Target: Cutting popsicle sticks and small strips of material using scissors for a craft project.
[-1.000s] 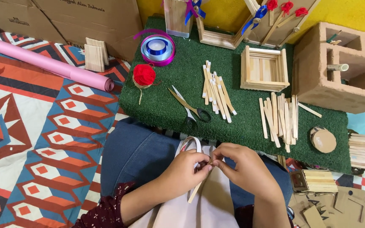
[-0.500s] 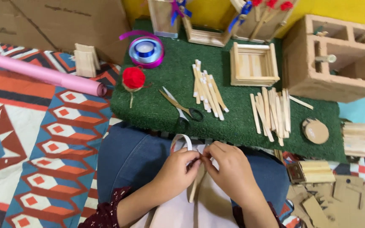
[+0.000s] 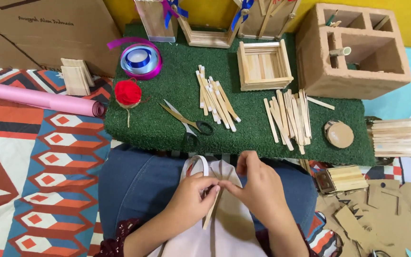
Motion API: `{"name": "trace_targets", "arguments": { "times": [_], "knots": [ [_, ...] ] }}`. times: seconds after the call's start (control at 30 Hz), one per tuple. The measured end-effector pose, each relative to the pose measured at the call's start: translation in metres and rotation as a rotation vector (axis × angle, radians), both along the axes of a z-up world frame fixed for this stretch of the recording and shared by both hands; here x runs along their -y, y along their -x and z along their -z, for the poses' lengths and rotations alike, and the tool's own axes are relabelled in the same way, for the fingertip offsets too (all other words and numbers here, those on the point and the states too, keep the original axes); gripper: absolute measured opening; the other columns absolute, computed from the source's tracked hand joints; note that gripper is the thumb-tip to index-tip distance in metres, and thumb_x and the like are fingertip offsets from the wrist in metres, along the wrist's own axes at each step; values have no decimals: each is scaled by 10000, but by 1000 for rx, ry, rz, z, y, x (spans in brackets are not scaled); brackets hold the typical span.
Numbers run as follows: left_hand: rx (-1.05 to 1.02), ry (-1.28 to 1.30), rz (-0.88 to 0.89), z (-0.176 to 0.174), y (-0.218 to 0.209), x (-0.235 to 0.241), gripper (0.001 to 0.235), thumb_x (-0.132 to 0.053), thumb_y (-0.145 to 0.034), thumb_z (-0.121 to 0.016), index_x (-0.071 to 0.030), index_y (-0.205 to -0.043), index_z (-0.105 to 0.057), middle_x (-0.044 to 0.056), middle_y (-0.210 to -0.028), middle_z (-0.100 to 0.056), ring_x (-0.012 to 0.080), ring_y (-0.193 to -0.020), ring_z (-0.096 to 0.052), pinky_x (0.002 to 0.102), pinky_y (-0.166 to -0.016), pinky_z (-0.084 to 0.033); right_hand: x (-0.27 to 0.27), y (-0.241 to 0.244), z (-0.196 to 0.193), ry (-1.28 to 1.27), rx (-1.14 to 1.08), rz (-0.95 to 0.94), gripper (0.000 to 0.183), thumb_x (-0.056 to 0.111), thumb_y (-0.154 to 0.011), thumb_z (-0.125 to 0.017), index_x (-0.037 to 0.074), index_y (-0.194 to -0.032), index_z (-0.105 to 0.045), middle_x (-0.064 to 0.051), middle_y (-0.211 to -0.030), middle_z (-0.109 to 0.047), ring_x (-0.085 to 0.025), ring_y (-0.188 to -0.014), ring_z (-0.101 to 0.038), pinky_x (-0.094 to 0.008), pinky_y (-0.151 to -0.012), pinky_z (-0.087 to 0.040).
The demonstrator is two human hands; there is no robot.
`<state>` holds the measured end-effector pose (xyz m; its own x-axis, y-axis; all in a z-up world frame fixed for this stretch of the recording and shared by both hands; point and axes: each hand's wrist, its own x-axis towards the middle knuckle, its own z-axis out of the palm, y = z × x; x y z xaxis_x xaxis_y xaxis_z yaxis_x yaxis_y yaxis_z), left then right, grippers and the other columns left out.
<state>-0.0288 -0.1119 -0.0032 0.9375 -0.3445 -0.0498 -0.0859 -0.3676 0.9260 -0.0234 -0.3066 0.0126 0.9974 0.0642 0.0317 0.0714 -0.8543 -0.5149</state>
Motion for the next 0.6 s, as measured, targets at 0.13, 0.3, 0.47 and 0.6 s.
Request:
{"name": "trace_targets", "arguments": {
  "times": [0.13, 0.3, 0.47, 0.6],
  "knots": [
    [43, 136, -81, 6, -4, -2, 158, -21, -803, -685, -20, -935, -774, 61, -812, -725, 138, -628, -597, 250, -527, -466, -6, 1, 7, -473, -212, -7, 490, 221, -795, -831, 56, -1169, -559, -37, -834, -728, -135, -747, -701, -266, -679, -570],
    [-53, 547, -299, 32, -8, -2, 134, 0, -919, -654, 50, -993, -754, 112, -958, -760, 124, -754, -611, 237, -676, -523, -23, 15, 15, -570, -317, -252, 76, 124, -809, -766, 73, -850, -727, -6, -734, -720, -117, -588, -595, -249, -557, -511],
    [-52, 483, -204, 16, -14, -7, 405, -55, -955, -634, -4, -1351, -571, 73, -984, -735, 103, -722, -603, 213, -649, -496, -10, 0, 24, -483, -31, -60, 136, 49, -762, -798, 59, -894, -766, -24, -808, -727, -139, -614, -633, -262, -562, -527],
    [5, 392, -56, 12, -13, -17, 788, 118, -856, -452, -36, -1592, -217, 125, -1111, -674, 182, -988, -617, 287, -893, -508, 17, -35, 10, -299, 72, 330, 409, 58, -802, -819, 44, -1202, -737, -69, -756, -753, -145, -572, -658, -266, -519, -505]
  ]
}}
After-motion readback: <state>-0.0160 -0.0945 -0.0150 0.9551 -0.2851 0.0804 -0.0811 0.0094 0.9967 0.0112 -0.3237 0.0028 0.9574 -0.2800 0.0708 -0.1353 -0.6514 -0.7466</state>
